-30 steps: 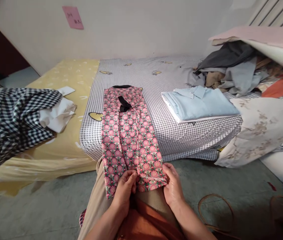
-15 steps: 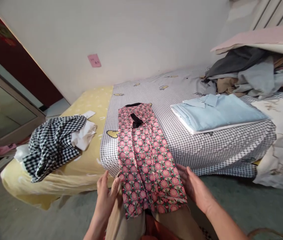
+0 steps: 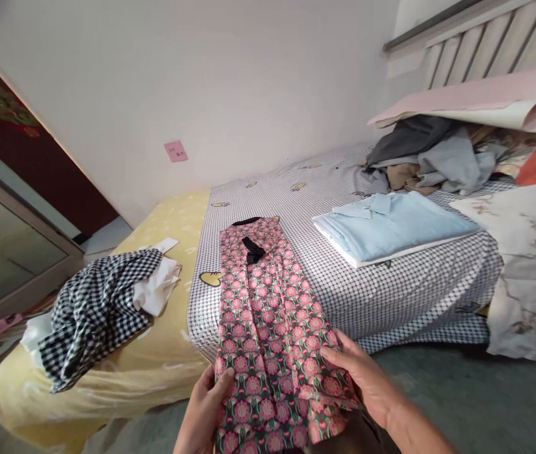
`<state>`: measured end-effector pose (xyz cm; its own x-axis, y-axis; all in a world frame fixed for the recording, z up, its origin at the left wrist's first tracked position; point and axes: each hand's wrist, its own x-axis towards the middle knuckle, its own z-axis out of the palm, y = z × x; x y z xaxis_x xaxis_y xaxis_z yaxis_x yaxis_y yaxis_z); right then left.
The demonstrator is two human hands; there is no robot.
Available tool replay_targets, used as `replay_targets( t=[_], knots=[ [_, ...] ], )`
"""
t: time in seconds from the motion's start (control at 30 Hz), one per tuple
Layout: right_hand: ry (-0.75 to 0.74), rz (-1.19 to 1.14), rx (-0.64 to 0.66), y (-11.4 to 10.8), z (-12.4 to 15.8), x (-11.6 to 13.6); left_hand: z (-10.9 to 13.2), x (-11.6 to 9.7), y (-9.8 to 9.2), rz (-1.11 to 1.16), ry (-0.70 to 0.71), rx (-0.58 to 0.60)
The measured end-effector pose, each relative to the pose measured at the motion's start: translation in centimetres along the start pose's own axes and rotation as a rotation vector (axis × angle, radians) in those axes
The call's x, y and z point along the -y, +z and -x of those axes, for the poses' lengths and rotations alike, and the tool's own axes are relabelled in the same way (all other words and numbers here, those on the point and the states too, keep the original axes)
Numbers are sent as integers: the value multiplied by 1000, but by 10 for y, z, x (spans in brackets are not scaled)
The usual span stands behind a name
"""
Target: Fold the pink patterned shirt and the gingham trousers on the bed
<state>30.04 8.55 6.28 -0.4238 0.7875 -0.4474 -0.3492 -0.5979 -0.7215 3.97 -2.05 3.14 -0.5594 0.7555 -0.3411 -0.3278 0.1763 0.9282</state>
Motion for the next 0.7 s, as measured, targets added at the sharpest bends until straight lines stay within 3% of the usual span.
replay_targets(
  t=[0.1, 0.23, 0.4, 0.57, 0.7],
  knots=[
    [18, -40, 27, 4, 7, 4, 11, -8, 1, 59, -14, -27],
    [4, -52, 21, 7, 13, 10, 16, -21, -1, -24, 12, -22],
    [-4, 29, 6, 1, 24, 10, 19, -30, -21, -207, 98, -57],
    [-14, 99, -28, -2, 41, -3, 29, -9, -45, -367, 166, -68],
    [39, 192, -11, -17, 45, -14, 43, 18, -47, -336, 119, -52]
  ],
)
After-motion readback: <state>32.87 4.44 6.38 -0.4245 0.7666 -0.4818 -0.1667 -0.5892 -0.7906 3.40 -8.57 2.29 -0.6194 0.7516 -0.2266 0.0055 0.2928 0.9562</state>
